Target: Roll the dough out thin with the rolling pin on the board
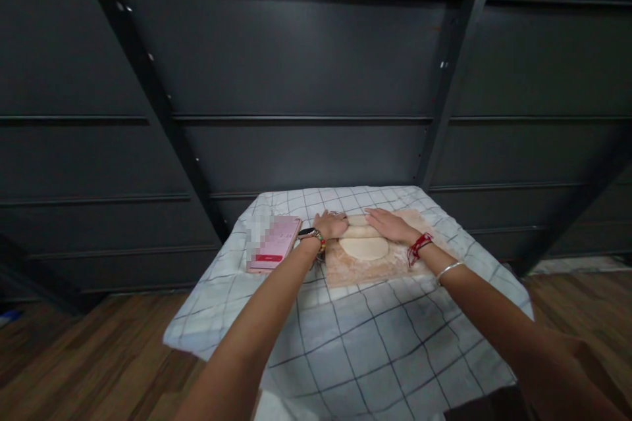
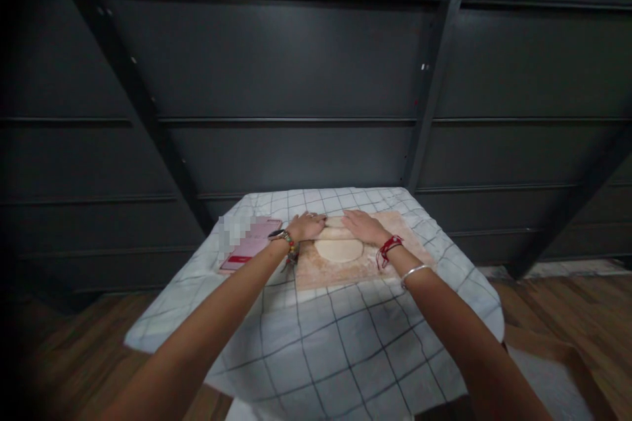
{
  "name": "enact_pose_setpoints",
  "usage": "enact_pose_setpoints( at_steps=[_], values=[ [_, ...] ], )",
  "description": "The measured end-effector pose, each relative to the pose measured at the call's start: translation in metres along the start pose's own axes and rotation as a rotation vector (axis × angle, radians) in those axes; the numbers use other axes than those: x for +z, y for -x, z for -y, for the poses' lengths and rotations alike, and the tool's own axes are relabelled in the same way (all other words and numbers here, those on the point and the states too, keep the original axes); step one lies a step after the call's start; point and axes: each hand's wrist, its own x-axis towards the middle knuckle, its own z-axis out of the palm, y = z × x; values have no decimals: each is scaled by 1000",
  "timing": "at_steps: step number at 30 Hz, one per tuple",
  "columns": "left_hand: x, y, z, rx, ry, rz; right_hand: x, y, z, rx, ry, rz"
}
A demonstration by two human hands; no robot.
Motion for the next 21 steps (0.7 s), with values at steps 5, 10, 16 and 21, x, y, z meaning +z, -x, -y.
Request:
enact_pose_setpoints(
  at_steps=[5,10,16,21],
  values=[
    [-11,13,-11,-26,-54,115,4,12,11,126,117,0],
    [-15,48,-28,-10,-95,54,13,49,35,139,267,-52],
    [-4,105,-38,-17,-126,-71,20,99,60,69,348,-151],
    [-3,102,-28,53,-78,-33,9,95,50,6,228,-58]
  ],
)
